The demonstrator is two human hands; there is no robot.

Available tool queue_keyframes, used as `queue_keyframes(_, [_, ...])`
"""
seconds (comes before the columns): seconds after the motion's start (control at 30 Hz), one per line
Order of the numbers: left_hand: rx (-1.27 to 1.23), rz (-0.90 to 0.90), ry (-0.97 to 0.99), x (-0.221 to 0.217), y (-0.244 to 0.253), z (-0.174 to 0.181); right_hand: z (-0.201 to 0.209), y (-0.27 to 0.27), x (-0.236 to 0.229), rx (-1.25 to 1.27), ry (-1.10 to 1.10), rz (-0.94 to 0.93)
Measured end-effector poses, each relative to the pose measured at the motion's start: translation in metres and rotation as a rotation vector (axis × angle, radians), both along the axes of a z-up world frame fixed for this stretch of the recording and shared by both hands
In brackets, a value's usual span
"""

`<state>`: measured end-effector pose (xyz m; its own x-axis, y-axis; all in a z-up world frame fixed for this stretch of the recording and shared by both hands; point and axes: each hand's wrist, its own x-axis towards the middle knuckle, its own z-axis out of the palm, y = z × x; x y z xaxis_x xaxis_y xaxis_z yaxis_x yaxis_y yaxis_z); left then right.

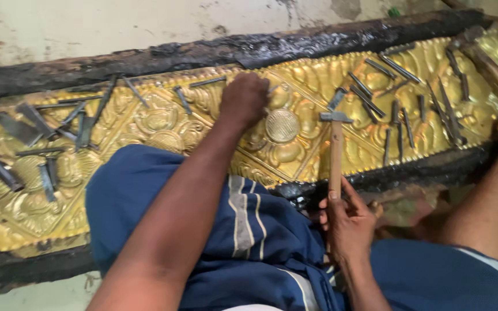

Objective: The person uses a hammer and chisel to emboss a decorative pattern into a large gold-colored metal panel. They repeatedly strike the chisel to shape the metal surface while sitting on the floor.

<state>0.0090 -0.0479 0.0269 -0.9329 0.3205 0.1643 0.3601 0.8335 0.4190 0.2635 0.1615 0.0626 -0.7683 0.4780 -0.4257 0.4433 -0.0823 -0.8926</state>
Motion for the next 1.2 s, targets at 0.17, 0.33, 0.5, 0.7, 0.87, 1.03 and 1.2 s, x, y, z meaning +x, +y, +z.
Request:
queue_keyframes(0.17, [0.095,0.036,0.164,0.006,0.005,-0.003,-0.016,0.003,-0.001,-0.084,0.060,0.040])
queue_keyframes(0.33, [0.107,0.083,0.177,0.000,-0.015,0.024,-0.015,0.003,-0.005,-0.036,0.046,0.093])
queue_keyframes(0.5, [-0.057,0.148,-0.196,0.001,-0.084,0.077,-0.014,0.005,-0.003,-0.004,0.066,0.169])
queue_keyframes(0.7, [-0.296,0.266,-0.131,0.025,-0.250,0.097,-0.018,0.007,-0.004,-0.011,0.057,0.176])
queue_keyframes(0.87, [-0.546,0.675,-0.760,0.078,-0.347,0.073,-0.017,0.006,-0.006,-0.017,0.030,0.161])
queue_keyframes(1.03, [-0.720,0.564,-0.476,0.120,-0.364,0.011,-0.022,0.010,-0.004,-0.038,0.027,0.135])
queue_keyframes(1.2, [-0.752,0.638,-0.505,0.119,-0.357,0.004,-0.017,0.010,-0.007,-0.083,0.037,0.193])
